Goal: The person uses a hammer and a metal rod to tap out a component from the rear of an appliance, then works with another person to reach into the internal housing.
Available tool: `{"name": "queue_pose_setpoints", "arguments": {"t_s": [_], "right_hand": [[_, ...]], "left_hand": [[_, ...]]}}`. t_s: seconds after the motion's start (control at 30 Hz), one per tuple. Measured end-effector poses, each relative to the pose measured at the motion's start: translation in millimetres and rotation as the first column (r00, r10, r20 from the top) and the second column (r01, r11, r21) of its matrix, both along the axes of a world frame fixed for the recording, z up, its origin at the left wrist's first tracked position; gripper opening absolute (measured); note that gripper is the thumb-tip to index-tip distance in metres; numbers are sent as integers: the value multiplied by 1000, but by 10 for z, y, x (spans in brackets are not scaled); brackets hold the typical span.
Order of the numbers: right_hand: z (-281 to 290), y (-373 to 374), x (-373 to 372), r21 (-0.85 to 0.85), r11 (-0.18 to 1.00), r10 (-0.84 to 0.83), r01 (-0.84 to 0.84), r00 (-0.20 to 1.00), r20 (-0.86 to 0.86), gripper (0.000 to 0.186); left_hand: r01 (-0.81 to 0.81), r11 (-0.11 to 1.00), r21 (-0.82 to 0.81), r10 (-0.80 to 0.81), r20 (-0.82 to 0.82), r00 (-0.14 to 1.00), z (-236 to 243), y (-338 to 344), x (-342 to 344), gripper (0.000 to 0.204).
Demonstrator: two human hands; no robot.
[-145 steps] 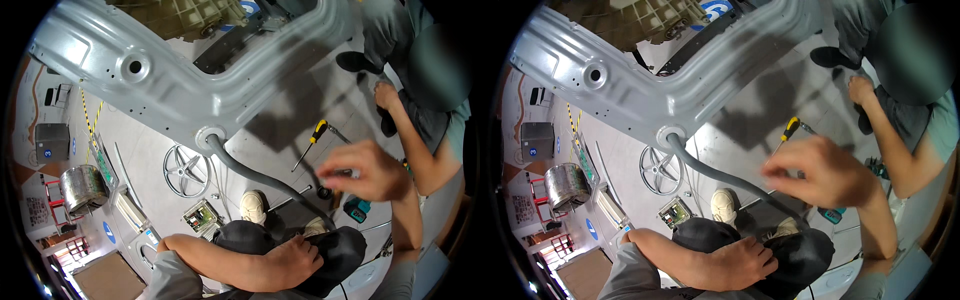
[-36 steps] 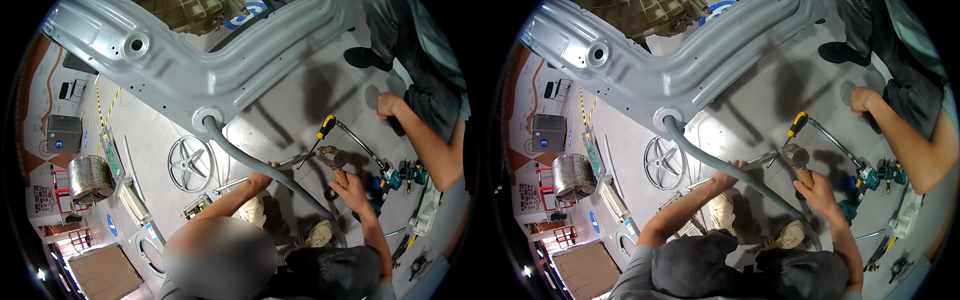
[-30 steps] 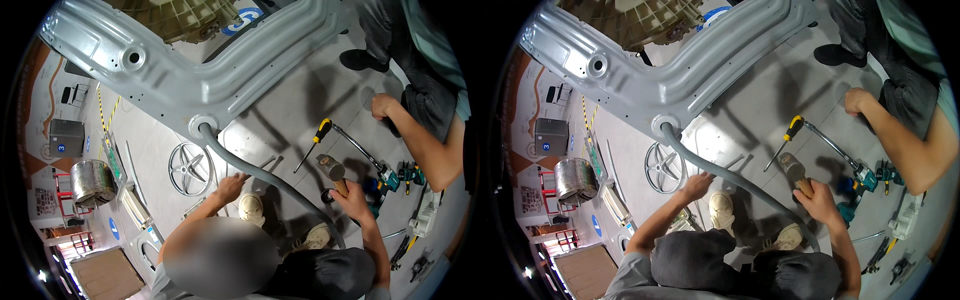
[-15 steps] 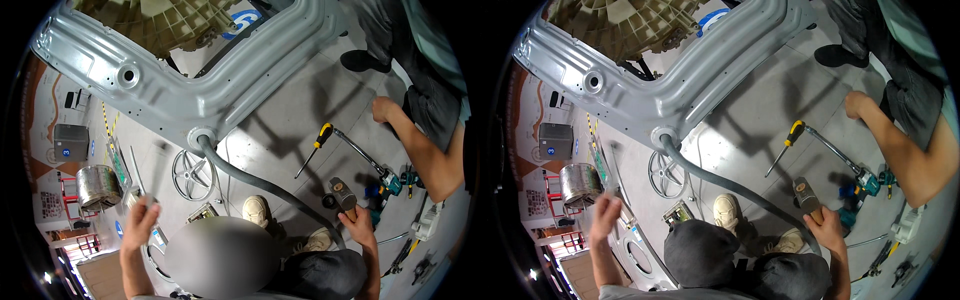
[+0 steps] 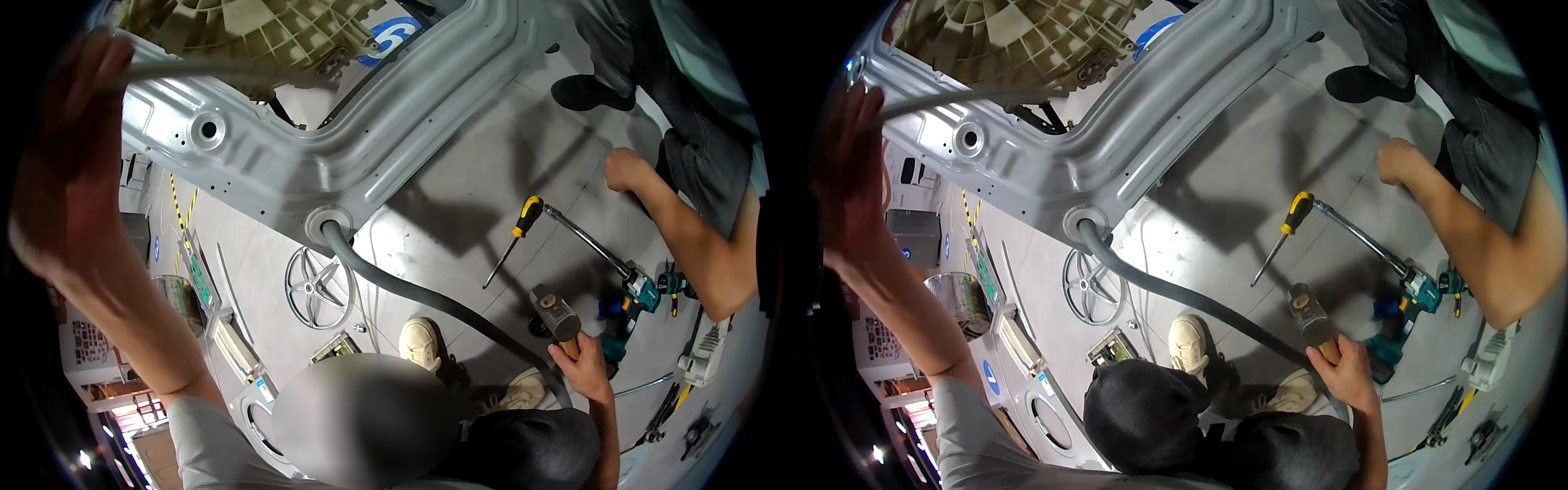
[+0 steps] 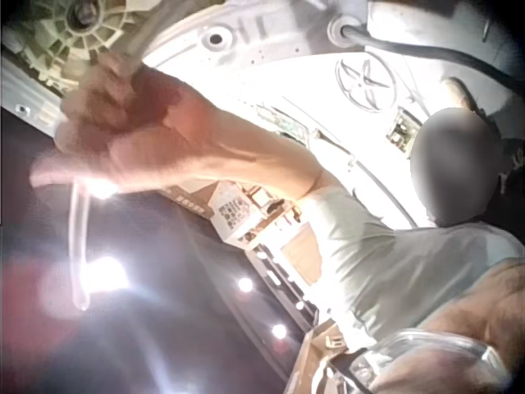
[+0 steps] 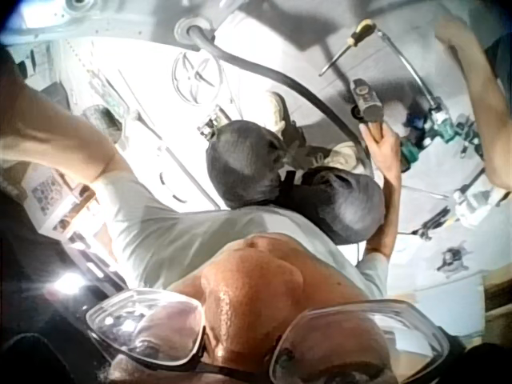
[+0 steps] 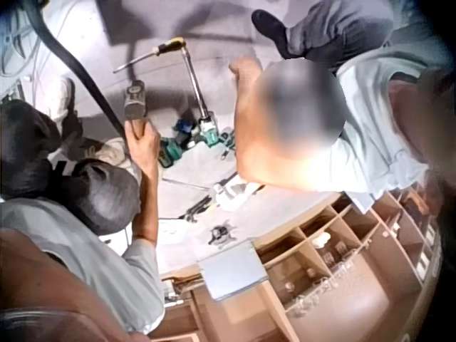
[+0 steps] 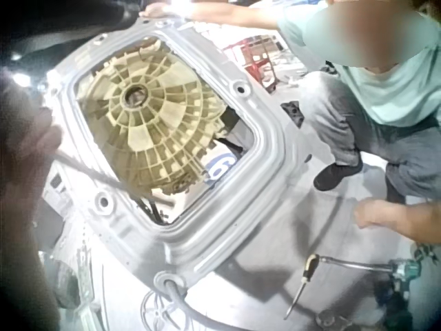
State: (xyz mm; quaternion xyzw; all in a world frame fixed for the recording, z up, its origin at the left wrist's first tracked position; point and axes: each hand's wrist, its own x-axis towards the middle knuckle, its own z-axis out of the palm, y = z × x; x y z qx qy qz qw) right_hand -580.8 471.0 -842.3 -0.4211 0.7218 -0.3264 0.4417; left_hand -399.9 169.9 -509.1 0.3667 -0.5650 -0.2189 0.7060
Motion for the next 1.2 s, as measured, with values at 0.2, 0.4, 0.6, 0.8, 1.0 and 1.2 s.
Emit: {"name": "queue_pose_setpoints", "arguments": {"t_s": [0.2, 0.4, 0.6, 0.8, 1.0, 1.2], "right_hand": [[41, 50, -23, 41, 998, -38, 37, 999, 26, 30], [66, 140, -36, 15, 997, -77, 76, 997, 33, 30], [15, 378, -58, -10, 988, -153, 153, 988, 30, 29], [41, 447, -14, 24, 992, -127, 127, 992, -27, 29], [27, 459, 5, 133, 986, -91, 102, 992, -90, 34], [-5, 378, 24, 164, 982, -91, 99, 994, -54, 35]], "left_hand": [[857, 352, 376, -897, -126, 424, -205, -1510, 554, 23], [556, 747, 364, -629, 119, 768, -845, -1610, -52, 38], [465, 835, 294, -550, 478, 685, -1126, -1750, -187, 26], [406, 852, 330, -521, 607, 601, -1280, -1710, -237, 24], [320, 872, 370, -487, 717, 499, -1314, -1652, -272, 31], [426, 831, 357, -542, 690, 479, -1438, -1860, -185, 35]]}}
